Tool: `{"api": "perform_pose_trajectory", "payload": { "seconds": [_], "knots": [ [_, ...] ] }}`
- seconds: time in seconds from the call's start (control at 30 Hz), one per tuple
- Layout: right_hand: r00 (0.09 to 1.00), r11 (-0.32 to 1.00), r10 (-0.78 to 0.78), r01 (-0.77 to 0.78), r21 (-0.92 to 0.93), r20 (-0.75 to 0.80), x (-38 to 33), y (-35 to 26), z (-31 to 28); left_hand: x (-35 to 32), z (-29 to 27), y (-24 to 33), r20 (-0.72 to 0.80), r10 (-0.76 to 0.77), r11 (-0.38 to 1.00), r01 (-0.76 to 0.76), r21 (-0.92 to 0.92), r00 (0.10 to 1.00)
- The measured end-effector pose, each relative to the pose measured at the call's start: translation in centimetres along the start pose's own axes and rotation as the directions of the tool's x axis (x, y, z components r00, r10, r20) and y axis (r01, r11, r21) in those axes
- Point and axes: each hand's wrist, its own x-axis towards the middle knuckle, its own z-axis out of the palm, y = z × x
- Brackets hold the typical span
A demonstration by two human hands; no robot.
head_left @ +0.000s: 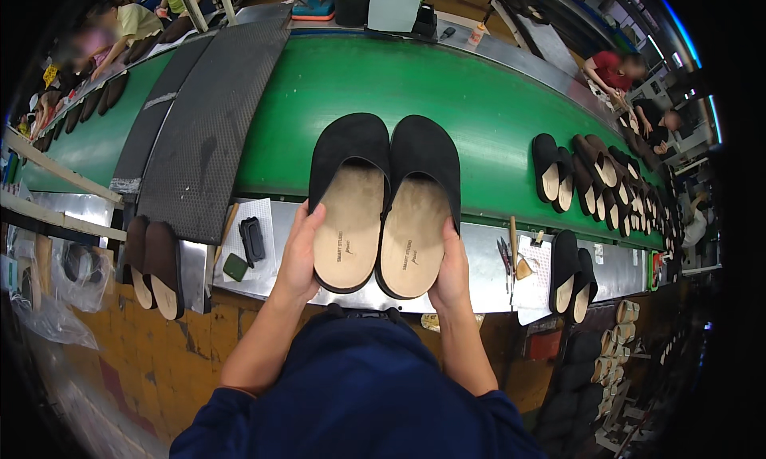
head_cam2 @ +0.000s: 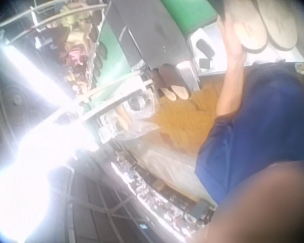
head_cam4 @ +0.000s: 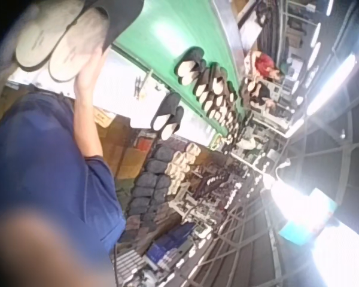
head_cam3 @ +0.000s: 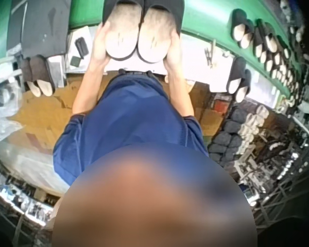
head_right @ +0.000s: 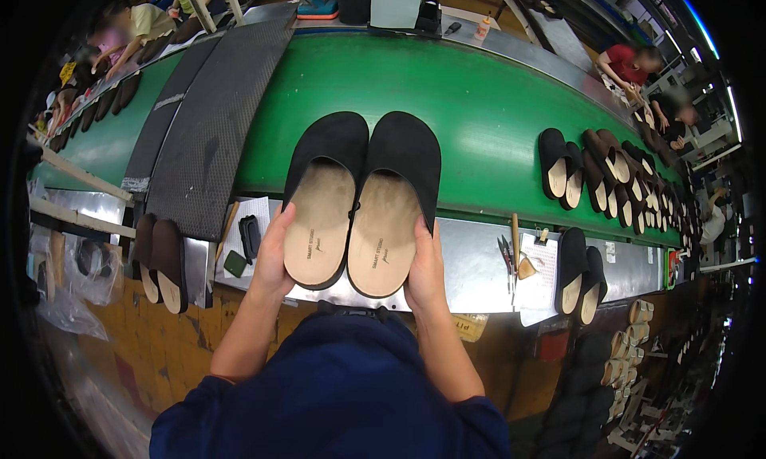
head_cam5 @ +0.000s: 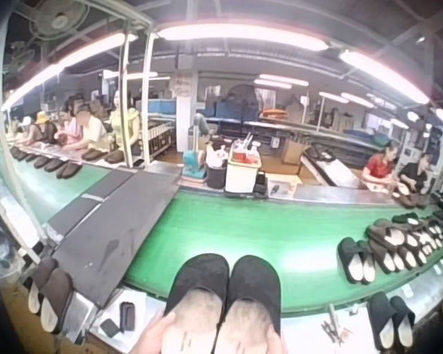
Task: The person picks up pairs of black and brown slippers from a green conveyor belt, rubs the edges with a small block, and uses scissors to trim excess material from the slipper edges. The person then places the finished slippers back on the belt.
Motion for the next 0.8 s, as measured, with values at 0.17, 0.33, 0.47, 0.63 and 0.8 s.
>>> {"api": "perform_pose_trajectory", "payload": {
  "seconds": [0.17,0.33,0.47,0.63,0.8],
  "knots": [
    [0.999,0.999,0.029,-0.03,0.034,0.018,0.3,-0.6,0.1,0.1,0.4,-0.1,-0.008,0.013,1.0,-0.013,-0.011,1.0],
    [0.997,0.995,0.072,-0.074,0.072,0.028,1.0,-1.9,0.1,1.1,1.0,0.4,0.017,-0.029,0.997,0.03,-0.075,0.999],
    [0.989,0.98,0.12,-0.131,0.15,0.082,1.2,-2.7,-0.1,1.1,2.0,0.7,-0.023,-0.02,0.998,0.019,-0.066,1.0],
    [0.992,0.988,0.109,-0.115,0.105,0.063,1.3,-2.4,-0.2,0.9,2.5,0.9,-0.004,-0.027,0.999,0.027,-0.041,1.0],
    [0.988,0.981,0.134,-0.143,0.131,0.078,1.6,-2.5,-0.3,0.6,3.3,1.5,0.016,-0.04,0.999,0.04,-0.031,0.999]
  ]
}}
